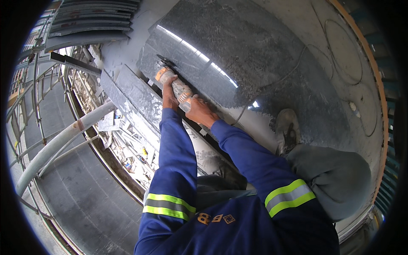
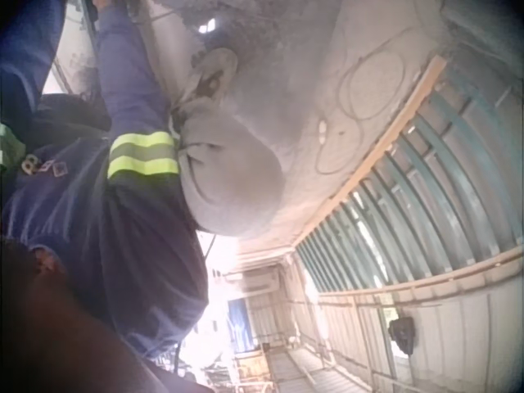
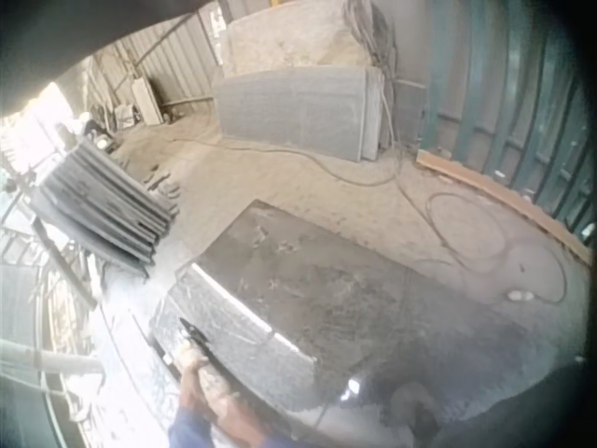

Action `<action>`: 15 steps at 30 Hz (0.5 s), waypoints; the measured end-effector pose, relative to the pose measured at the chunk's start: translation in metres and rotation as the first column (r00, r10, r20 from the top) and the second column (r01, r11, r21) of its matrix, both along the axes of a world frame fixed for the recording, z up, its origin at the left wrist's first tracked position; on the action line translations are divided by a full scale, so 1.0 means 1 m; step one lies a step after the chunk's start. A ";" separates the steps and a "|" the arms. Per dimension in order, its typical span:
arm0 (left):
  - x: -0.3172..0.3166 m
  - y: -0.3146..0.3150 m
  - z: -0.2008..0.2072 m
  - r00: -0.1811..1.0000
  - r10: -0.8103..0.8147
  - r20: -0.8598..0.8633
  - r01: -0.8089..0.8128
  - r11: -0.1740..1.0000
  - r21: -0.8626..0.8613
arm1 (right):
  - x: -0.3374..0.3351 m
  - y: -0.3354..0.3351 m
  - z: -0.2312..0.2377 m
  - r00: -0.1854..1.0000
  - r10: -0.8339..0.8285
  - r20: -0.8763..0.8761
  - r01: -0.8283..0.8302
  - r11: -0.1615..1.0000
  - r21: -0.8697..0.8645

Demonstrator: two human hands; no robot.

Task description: The person uses an angle grinder to cut a large stone slab. They hold the tool with both hands and guide it along the surface of the stone, creating a cut line.

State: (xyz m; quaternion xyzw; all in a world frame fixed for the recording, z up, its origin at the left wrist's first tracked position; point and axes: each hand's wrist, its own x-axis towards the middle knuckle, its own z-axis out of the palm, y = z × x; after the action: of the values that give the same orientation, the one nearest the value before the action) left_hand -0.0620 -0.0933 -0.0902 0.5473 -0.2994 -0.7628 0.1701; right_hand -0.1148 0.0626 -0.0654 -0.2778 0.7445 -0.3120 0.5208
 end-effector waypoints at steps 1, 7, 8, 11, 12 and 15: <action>0.000 0.004 0.001 1.000 -0.004 -0.001 0.004 1.000 -0.006 | 0.003 0.005 0.001 0.999 -0.024 -0.033 0.024 1.000 0.007; 0.003 0.027 0.008 0.999 0.046 -0.019 -0.047 0.999 -0.004 | -0.005 0.029 0.021 0.996 0.092 0.002 -0.092 0.996 0.001; 0.003 0.027 0.007 0.999 0.040 -0.022 -0.040 0.999 -0.003 | -0.007 0.031 0.024 0.993 0.116 0.010 -0.116 0.993 -0.005; 0.004 0.029 0.005 0.999 0.026 -0.021 -0.026 1.000 -0.002 | -0.006 0.035 0.027 0.999 0.047 -0.002 -0.047 0.999 0.020; 0.004 0.029 0.004 1.000 0.026 -0.016 -0.026 1.000 -0.002 | -0.003 0.034 0.024 0.998 0.035 -0.045 -0.034 0.999 0.023; -0.003 0.032 0.004 1.000 0.031 -0.004 -0.031 1.000 0.002 | 0.001 0.033 0.011 0.994 0.017 -0.104 -0.014 0.999 0.029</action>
State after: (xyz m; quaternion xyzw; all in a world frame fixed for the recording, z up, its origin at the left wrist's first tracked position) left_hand -0.0648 -0.0615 -0.0866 0.5506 -0.2898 -0.7614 0.1821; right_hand -0.1134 0.0961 -0.0539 -0.2923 0.7728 -0.2825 0.4873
